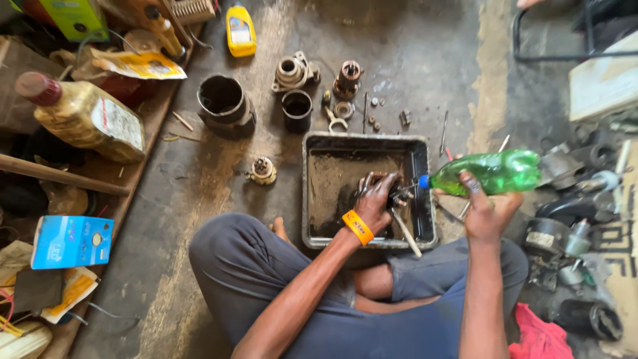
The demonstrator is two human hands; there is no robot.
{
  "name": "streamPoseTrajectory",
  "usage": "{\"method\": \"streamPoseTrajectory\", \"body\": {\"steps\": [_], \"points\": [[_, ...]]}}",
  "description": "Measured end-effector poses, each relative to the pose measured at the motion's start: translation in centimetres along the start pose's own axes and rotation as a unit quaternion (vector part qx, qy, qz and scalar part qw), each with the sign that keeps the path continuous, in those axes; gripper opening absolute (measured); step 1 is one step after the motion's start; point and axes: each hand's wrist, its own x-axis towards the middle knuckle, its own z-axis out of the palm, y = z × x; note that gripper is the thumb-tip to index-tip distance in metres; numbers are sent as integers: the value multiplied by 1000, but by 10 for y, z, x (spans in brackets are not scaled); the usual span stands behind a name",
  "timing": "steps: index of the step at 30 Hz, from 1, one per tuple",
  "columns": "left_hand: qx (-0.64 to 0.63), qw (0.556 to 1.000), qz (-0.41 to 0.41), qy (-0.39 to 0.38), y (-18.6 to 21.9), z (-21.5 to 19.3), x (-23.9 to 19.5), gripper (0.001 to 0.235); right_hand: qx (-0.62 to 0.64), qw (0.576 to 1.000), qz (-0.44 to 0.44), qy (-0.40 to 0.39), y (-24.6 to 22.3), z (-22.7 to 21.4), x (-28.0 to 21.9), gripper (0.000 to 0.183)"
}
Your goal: The person sits on the floor and pours liquid from a green plastic bottle onto a motor armature held over a metal tray. They rotate the armature to coat it, then place it down and pick up a smaller motor component to treat similarly. Finally, they use a brush to scrub a small metal part inside the tray.
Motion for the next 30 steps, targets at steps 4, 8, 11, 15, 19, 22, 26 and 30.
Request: {"method": "streamPoseTrajectory", "body": {"steps": [4,8,11,15,19,22,26,30], "points": [[1,998,40,44,3,1,-2,70,-24,999,-25,-28,-18,19,2,21],[-69,997,-29,16,4,-1,0,71,5,1000,28,-9,-18,23,6,21],[-88,989,-115,9,-3,2,-2,66,29,995,94,25,9,12,3,24],[-141,969,-190,73,-11,6,11,75,233,948,206,68,61,-7,-2,34],[-196,941,-266,70,-28,23,5,69,441,862,245,57,97,-43,-33,36],[-358,886,-283,79,-42,38,6,74,575,776,260,21,103,-56,-51,45],[-348,902,-253,42,-51,43,7,71,486,848,206,47,78,-66,-54,43],[-225,947,-227,36,-39,33,3,79,339,925,163,61,38,-61,-47,37]]}}
